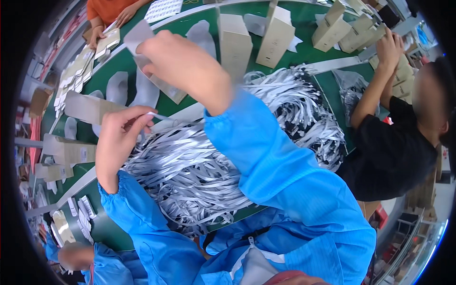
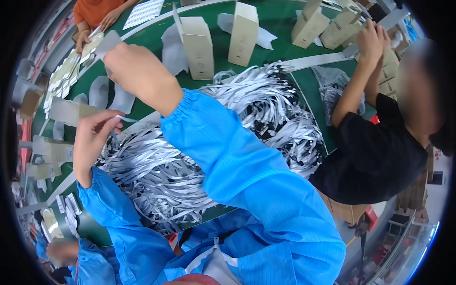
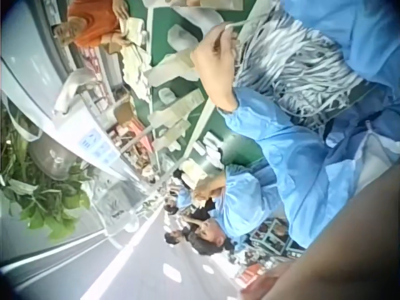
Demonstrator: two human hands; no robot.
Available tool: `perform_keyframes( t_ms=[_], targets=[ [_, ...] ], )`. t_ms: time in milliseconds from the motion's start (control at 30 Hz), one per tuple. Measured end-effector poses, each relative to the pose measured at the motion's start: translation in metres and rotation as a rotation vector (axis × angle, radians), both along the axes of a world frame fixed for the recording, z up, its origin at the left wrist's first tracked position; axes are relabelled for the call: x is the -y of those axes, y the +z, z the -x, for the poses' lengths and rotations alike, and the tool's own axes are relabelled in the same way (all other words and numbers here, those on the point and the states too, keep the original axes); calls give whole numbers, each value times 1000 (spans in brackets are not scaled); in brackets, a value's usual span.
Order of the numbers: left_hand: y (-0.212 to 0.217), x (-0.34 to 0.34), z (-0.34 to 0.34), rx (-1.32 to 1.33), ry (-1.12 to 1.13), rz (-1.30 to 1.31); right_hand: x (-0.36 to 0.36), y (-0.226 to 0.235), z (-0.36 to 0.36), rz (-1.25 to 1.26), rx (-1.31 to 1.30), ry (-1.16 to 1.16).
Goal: Manually coil white electronic cables and place them into individual cardboard boxes on an assembly line.
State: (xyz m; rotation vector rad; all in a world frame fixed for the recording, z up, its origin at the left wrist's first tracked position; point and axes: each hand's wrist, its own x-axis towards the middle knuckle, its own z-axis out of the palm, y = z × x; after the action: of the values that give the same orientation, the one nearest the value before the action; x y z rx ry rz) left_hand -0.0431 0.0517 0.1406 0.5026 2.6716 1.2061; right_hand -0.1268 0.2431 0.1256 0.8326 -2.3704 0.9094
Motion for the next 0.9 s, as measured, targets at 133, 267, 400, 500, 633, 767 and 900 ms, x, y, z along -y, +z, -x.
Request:
perform_keyframes(
  t_ms=[133,267,400,500,633,767,900],
  targets=[
    [15,-3,-21,-88,137,-288,1,39,-28,153,70,170],
    [45,10,-61,-393,320,-436,41,42,-57,701,287,806],
    [37,15,-49,-663,402,-716,42,22,-51,391,626,1139],
    [58,41,-61,-827,463,-798,57,29,-48,283,970,1331],
    [65,101,-77,-834,389,-956,33,36,-38,192,1159,1393],
    [67,133,-88,-785,516,-922,1,57,-35,-162,1077,1048],
    [60,81,-58,-298,193,-180,26,49,-48,623,201,855]
  ],
)
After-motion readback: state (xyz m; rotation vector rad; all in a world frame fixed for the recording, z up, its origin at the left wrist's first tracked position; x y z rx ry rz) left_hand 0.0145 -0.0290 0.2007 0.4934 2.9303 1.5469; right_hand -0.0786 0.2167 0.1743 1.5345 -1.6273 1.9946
